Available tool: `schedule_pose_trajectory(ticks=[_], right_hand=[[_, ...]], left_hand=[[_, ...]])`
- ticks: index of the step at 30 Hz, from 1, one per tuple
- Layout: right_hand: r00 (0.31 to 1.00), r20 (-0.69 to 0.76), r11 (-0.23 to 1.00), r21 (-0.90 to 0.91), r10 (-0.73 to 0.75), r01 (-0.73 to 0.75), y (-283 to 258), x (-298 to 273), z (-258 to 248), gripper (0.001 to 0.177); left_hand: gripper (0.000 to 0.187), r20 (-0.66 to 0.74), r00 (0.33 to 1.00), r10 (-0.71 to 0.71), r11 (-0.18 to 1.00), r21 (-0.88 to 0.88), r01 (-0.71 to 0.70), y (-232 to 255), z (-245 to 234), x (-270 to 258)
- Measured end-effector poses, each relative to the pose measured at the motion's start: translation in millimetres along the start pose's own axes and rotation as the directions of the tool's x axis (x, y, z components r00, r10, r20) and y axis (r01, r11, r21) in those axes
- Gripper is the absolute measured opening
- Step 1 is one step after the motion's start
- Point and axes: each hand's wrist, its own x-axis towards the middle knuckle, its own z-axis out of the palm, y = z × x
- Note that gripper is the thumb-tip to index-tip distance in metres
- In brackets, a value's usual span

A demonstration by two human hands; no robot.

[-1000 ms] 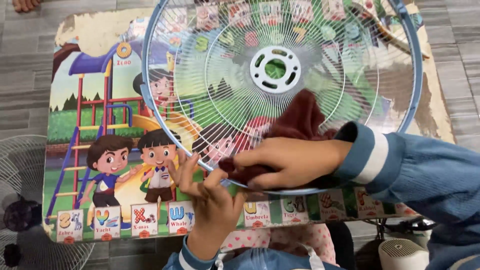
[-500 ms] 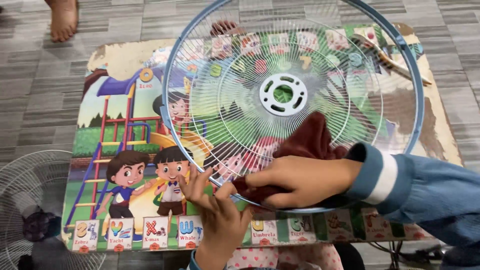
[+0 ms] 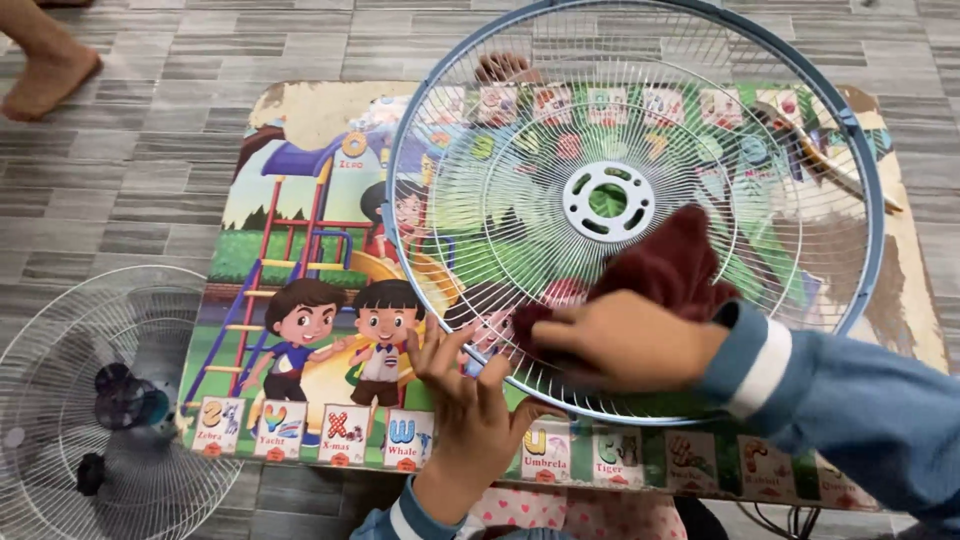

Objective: Wiping a metal fan guard with a cloth to clean it

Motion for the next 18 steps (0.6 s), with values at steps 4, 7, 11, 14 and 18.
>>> schedule_pose_trajectory(ticks=[4,7,11,14,18], right_hand=[[0.996,0.086,0.890,0.454,0.007,-0.045,-29.6,5.3,-30.9,0.027],[0.997,0.075,0.813,0.582,-0.032,-0.018,-16.1,6.4,-28.0,0.016],[0.990,0.107,0.995,-0.046,0.088,-0.084,32.0,-3.8,-10.2,0.038],[0.983,-0.078,0.938,-0.295,0.167,-0.183,66.8,-10.0,-12.4,0.041],[0.934,-0.250,0.804,-0.481,0.255,-0.348,69.8,-2.1,-13.8,0.039]], left_hand=[[0.056,-0.044,0.999,-0.015,0.999,-0.029,0.014,-1.1,2.1,3.1],[0.067,-0.019,0.999,-0.029,0.999,-0.042,0.028,-0.9,0.7,2.2],[0.062,-0.027,0.999,-0.044,0.999,-0.004,0.044,-0.5,4.5,4.5],[0.067,-0.039,0.998,-0.052,0.999,-0.006,0.052,-1.9,4.8,6.0],[0.059,-0.024,0.999,-0.038,0.999,-0.016,0.038,-6.1,11.0,-2.0]])
